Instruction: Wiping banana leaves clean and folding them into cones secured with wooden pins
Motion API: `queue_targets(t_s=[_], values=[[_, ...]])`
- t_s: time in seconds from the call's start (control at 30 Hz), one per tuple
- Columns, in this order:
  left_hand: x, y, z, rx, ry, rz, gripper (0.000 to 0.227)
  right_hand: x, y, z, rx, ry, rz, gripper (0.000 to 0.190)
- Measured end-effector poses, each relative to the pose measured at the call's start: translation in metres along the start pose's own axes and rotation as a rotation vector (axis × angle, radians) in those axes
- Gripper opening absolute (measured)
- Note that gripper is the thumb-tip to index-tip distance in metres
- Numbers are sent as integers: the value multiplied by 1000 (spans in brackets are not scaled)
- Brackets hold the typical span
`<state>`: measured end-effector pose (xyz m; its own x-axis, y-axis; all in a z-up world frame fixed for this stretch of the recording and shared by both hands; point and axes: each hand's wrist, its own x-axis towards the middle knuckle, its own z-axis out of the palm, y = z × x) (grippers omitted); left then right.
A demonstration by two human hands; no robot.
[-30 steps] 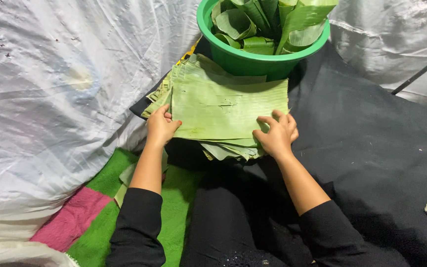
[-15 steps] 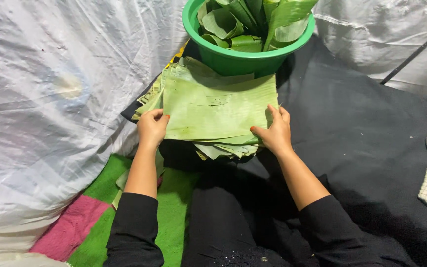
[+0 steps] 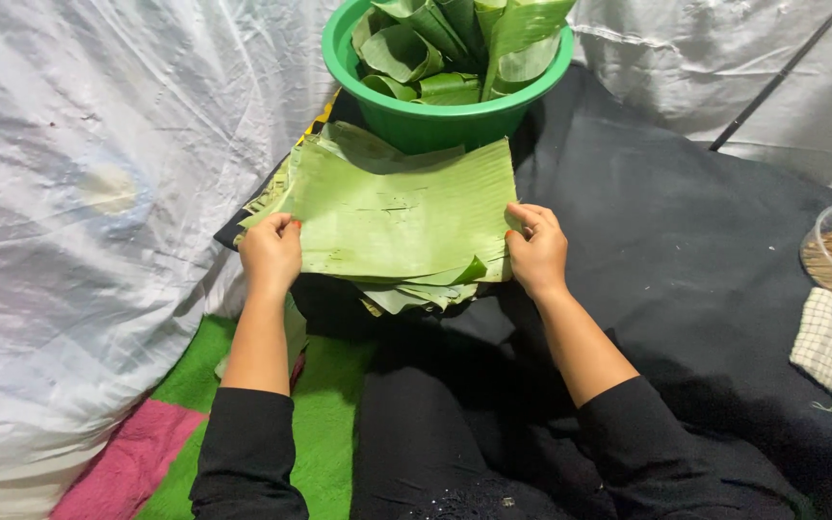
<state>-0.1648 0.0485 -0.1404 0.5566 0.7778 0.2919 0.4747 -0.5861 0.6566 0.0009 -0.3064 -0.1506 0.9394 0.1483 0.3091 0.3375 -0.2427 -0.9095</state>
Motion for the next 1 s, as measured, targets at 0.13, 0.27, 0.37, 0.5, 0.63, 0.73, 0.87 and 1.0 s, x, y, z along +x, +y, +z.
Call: queue_targets(t_s=[0.13, 0.27, 0.37, 0.5, 0.63, 0.73, 0.87, 1.0], values=[[-5, 12, -5, 34, -24, -13, 16, 0, 1, -9, 32, 27, 6, 45], [-9, 25, -9, 87, -17, -15, 16, -1, 0, -19, 108, 41, -7, 45], [-15, 40, -15, 68, -12, 25, 15, -2, 1, -25, 146, 52, -18, 46], [-18, 51, -17, 15, -6, 69, 13, 1, 0, -38, 187, 71, -48, 47], [-21, 63, -12, -42, -21, 95, 11, 4, 4, -53, 189, 92, -80, 48], [-25, 79, -6, -118, -45, 114, 11, 8, 7, -73, 197, 128, -109, 50], [-33, 104, 6, -199, -82, 151, 10, 10, 14, -104, 186, 174, -139, 51], [-46, 138, 22, -276, -134, 216, 12, 6, 11, -145, 192, 188, -123, 53]])
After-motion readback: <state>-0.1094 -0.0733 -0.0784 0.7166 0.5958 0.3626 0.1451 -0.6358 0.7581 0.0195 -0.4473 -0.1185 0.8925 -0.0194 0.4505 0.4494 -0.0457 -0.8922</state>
